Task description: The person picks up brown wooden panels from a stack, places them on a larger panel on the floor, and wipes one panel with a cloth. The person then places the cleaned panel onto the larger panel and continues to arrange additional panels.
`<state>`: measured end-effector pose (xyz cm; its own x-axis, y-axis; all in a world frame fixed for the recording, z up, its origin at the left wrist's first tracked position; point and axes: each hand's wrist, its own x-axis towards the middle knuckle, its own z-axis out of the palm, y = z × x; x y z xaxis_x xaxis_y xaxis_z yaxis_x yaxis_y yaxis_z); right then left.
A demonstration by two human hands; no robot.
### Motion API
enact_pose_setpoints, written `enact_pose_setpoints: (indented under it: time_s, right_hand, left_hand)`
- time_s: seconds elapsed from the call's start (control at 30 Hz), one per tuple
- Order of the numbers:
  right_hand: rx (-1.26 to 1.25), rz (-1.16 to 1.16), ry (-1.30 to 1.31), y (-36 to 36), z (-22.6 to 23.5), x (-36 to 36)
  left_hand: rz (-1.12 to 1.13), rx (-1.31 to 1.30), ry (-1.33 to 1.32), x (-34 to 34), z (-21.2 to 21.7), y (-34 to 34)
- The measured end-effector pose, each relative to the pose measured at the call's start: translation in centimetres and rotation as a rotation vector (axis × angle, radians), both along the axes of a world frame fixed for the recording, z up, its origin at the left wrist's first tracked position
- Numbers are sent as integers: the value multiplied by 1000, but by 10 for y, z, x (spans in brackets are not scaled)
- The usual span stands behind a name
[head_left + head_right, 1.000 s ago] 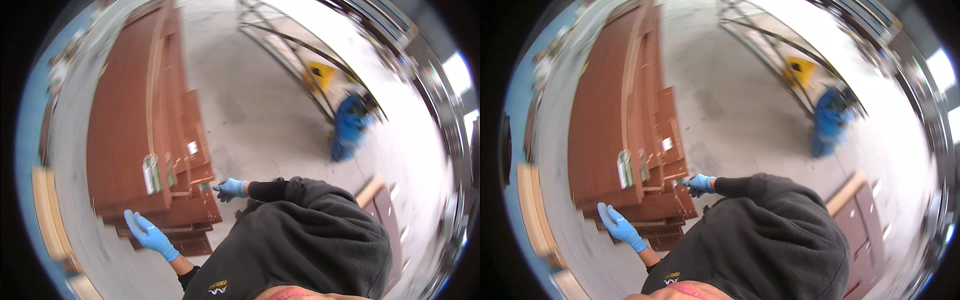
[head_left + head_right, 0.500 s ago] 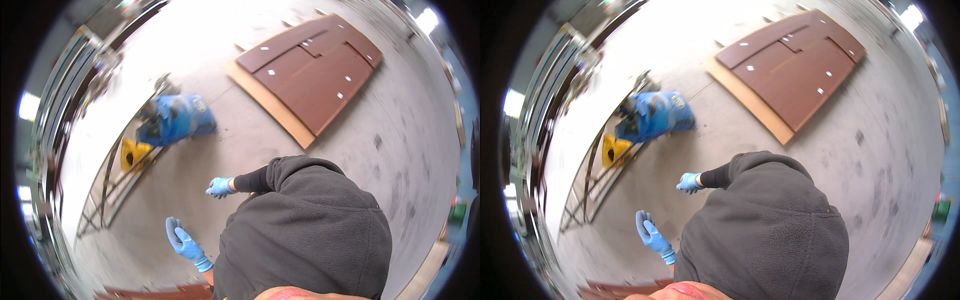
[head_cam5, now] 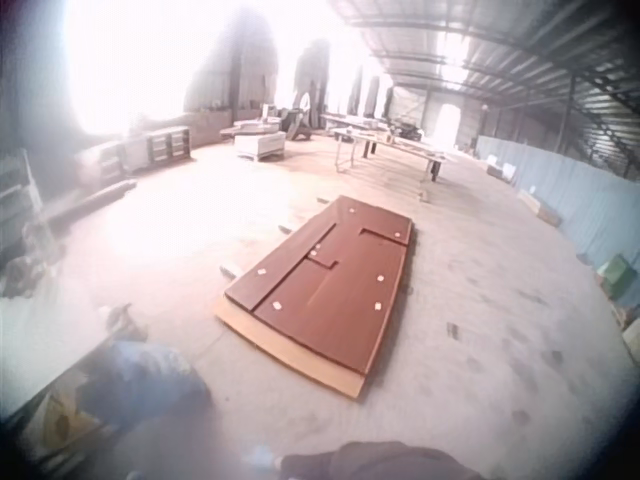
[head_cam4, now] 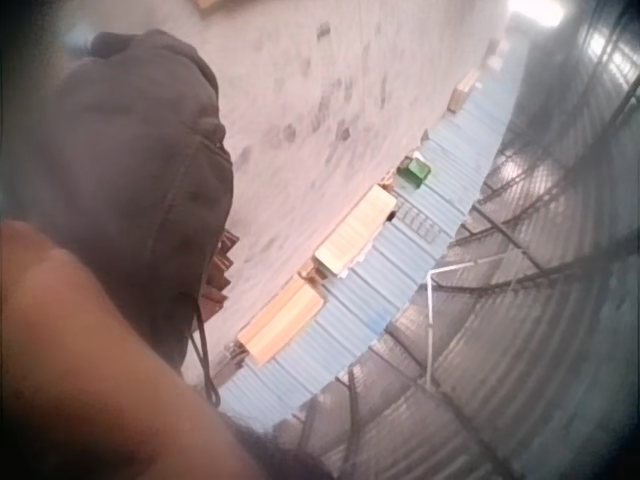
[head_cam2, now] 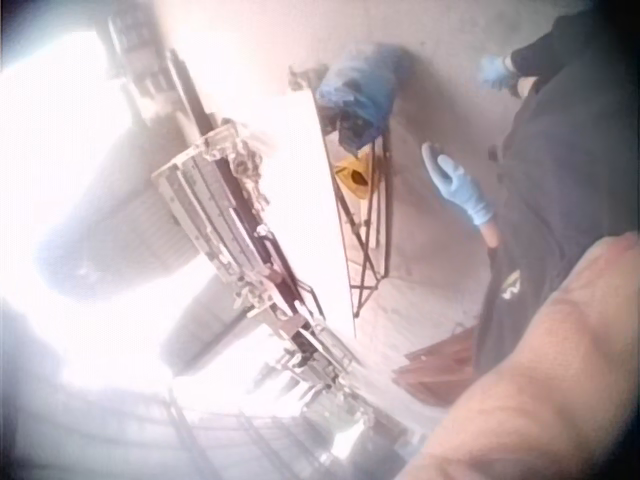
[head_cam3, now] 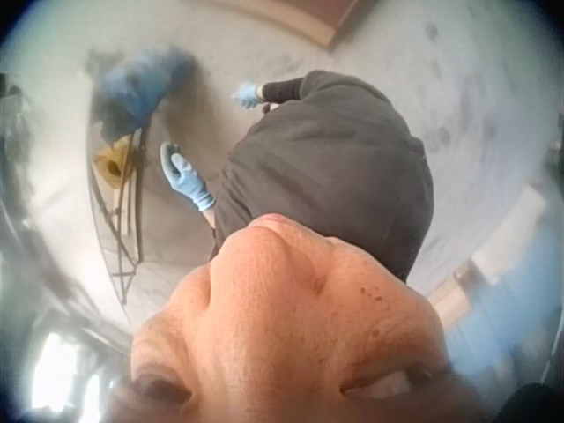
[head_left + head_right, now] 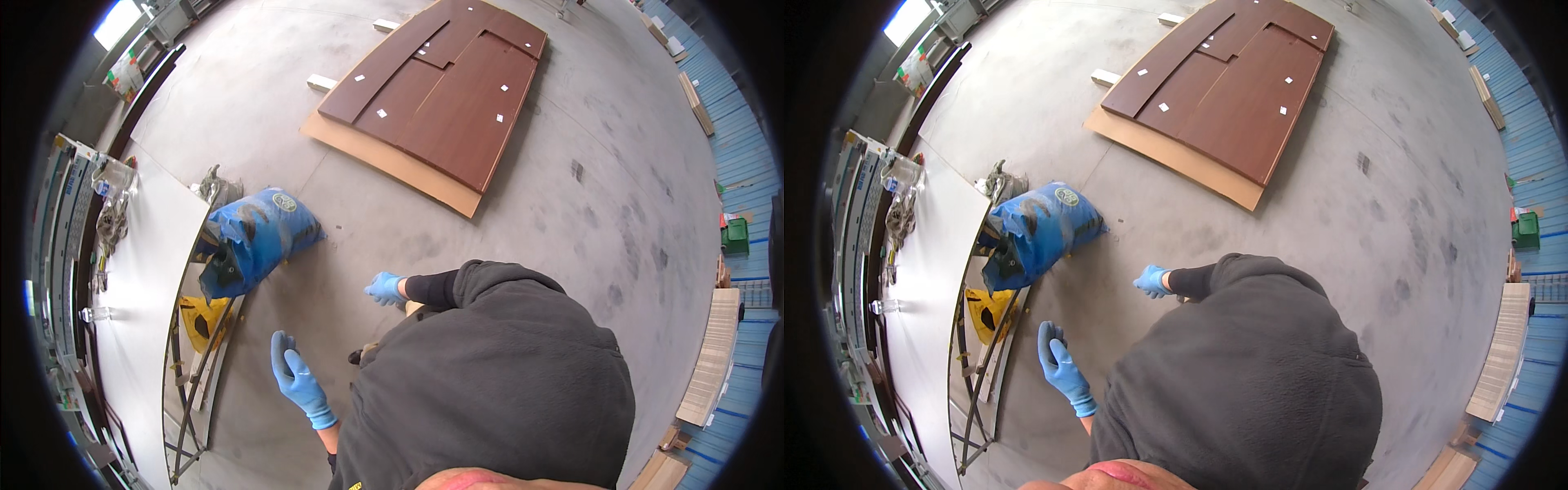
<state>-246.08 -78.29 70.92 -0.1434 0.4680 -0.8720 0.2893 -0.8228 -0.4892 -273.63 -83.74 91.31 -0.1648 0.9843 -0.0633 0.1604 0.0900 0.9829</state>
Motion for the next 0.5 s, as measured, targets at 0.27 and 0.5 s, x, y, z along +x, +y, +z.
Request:
enact_pose_setpoints:
  time_s: [0.27, 0.5]
  right_hand:
    - [60, 64, 72, 4, 19, -192]
    - [151, 300, 312, 17, 13, -349]
  left_hand:
    - [137, -39, -34, -175, -13, -26]
    - [360, 75, 88, -336, -7, -37]
